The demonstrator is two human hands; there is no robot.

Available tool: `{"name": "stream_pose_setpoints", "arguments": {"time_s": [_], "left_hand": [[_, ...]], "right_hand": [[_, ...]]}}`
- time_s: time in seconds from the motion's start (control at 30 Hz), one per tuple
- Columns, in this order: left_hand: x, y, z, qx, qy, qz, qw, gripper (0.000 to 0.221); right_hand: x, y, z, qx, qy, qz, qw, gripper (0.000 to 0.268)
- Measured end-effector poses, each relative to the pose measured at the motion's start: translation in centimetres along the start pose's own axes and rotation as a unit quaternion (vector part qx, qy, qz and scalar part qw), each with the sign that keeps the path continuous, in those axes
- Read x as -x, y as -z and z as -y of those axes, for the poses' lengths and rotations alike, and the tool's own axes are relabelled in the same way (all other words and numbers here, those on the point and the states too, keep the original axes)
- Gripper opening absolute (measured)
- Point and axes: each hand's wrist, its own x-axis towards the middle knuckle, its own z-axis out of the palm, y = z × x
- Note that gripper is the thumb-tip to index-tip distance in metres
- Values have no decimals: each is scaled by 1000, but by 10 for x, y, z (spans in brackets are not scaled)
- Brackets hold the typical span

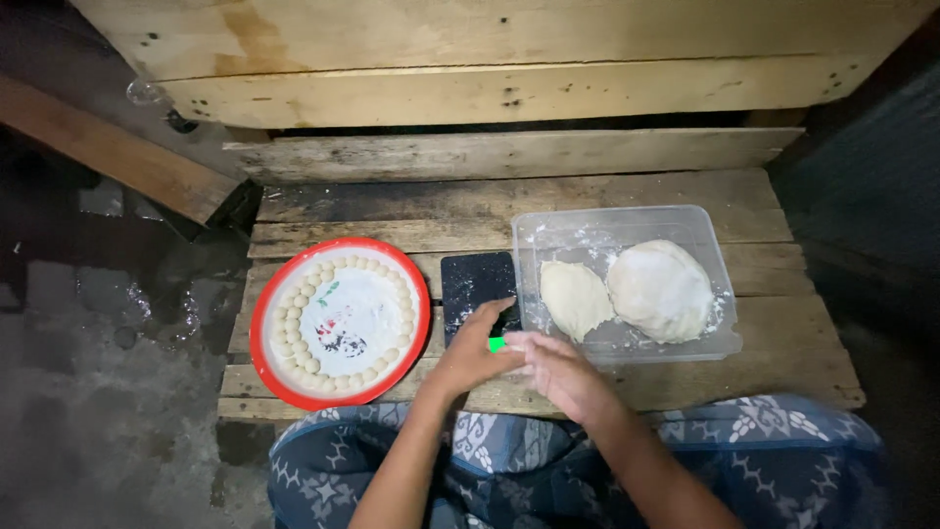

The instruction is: Pinching small pieces of dough, weighing them on a scale, and rolling them into balls.

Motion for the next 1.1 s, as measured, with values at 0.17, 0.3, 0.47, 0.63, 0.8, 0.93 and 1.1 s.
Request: {"name": "stream_pose_setpoints", "arguments": {"time_s": [0.17, 0.3, 0.47, 0.63, 0.8, 0.93, 1.1], "left_hand": [[0, 14, -9, -83, 19, 9, 996, 92], [6, 32, -23, 25, 62, -8, 998, 94], [3, 45, -5, 41, 50, -160, 985, 65], [0, 45, 2, 10, 33, -211, 977, 53], [-3, 49, 6, 8, 36, -240, 970, 43], [2, 59, -3, -31, 13, -278, 960, 22], [11, 59, -8, -35, -5, -286, 958, 17]], "right_hand": [[-30, 42, -28, -69, -46, -103, 991, 33], [-36, 10, 11, -103, -41, -140, 984, 20], [-99, 29, 0, 339, 255, -151, 893, 32], [-130, 21, -18, 567, 360, -162, 723, 28], [-118, 16, -9, 622, 435, -170, 628, 24], [-84, 42, 8, 553, 351, -226, 721, 14], [-22, 94, 24, 596, 378, -250, 663, 23]]}}
